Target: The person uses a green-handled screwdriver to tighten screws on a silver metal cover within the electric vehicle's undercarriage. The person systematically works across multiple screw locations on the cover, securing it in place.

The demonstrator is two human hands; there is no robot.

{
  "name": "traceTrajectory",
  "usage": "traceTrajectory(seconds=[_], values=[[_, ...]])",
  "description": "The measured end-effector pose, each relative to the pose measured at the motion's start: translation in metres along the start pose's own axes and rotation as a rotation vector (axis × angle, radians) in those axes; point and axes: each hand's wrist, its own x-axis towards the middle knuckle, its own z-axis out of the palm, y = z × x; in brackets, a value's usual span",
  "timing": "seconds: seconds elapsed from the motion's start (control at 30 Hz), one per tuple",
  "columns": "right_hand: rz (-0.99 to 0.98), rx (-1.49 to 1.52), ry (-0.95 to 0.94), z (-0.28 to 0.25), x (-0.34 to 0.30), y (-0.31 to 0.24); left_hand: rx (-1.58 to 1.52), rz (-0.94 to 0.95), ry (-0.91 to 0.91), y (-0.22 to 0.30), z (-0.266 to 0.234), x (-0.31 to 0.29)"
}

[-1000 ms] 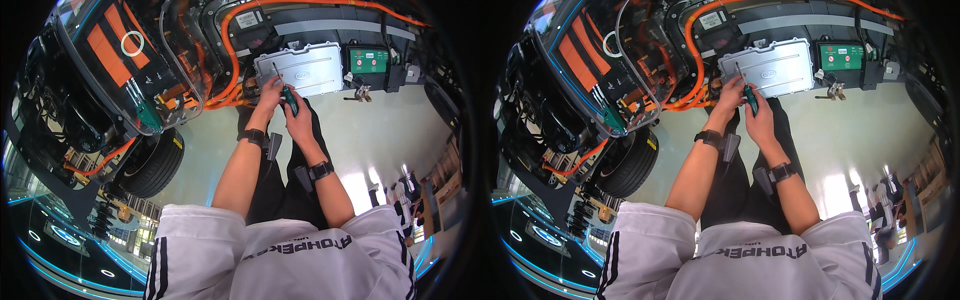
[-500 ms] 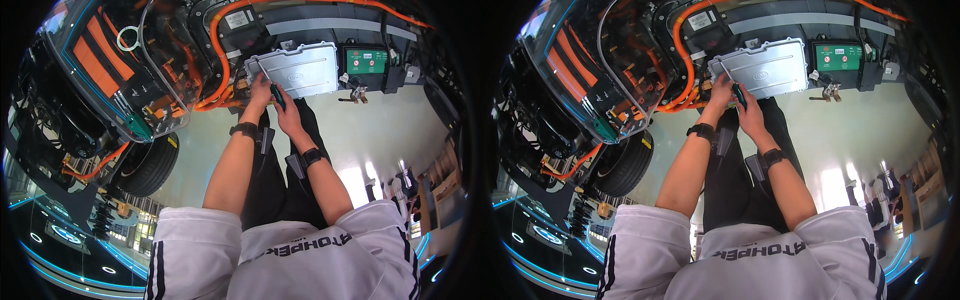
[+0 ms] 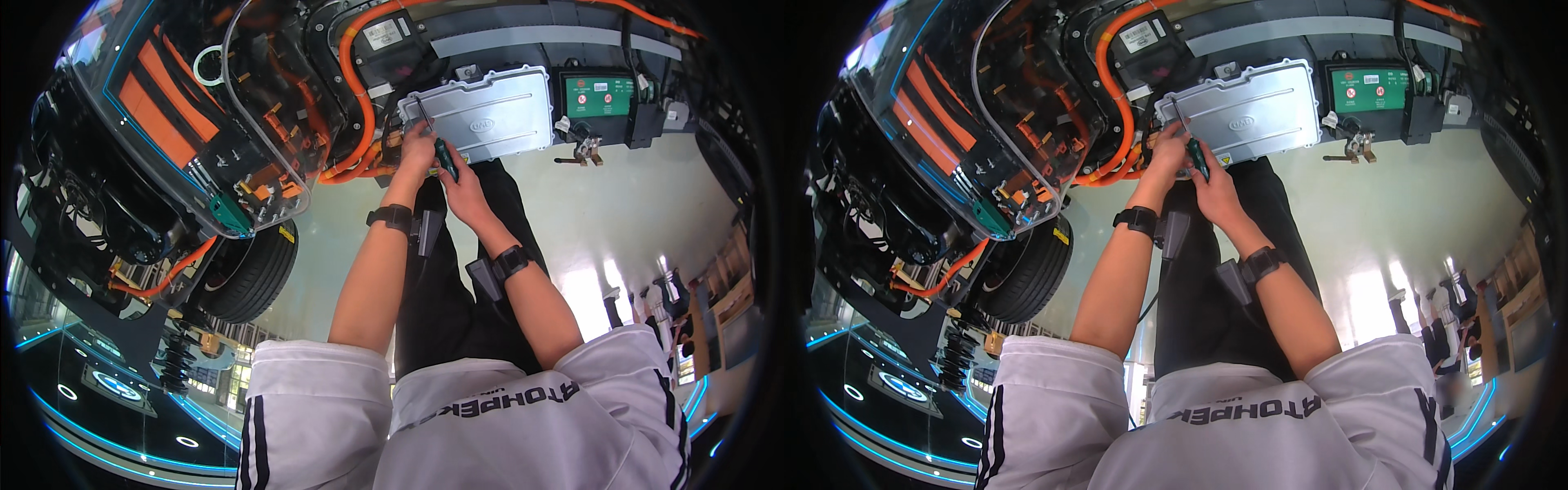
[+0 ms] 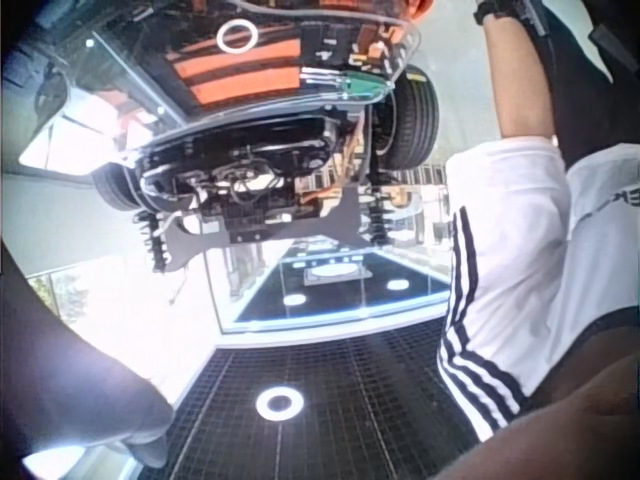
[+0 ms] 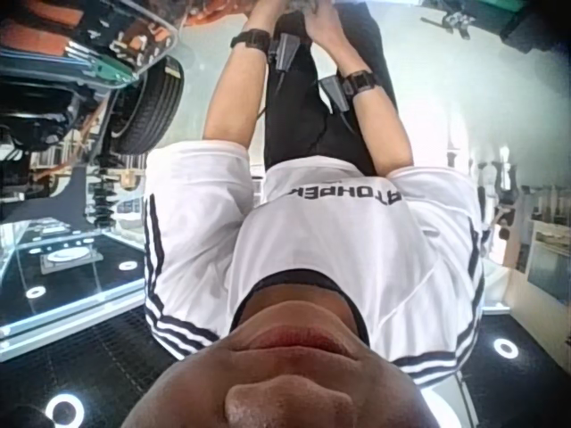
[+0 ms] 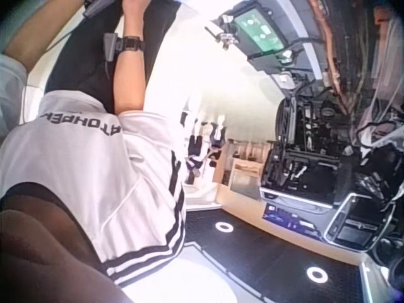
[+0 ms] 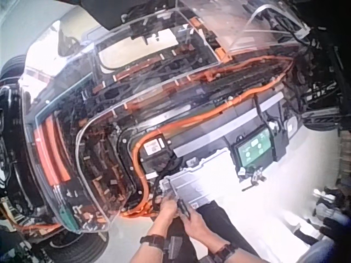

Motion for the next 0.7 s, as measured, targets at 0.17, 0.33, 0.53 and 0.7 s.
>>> traceTrajectory(seconds=[0.17, 0.33, 0.53, 0.7], values=[[0.383, 0.591, -0.129, -0.001, -0.004, -0.014, 0.049, 0.046, 0.067, -0.009, 0.0, 0.004], [0.393, 0.73, -0.116, 0.004, 0.001, -0.002, 0.115, 0.059, 0.073, -0.011, 0.002, 0.004], [0.435, 0.246, -0.017, -0.003, -0.001, -0.054, 0.499, 0.113, 0.087, 0.017, -0.006, -0.001], [-0.115, -0.207, 0.278, 0.003, 0.003, -0.085, -0.184, -0.065, -0.042, 0.038, -0.021, -0.008]])
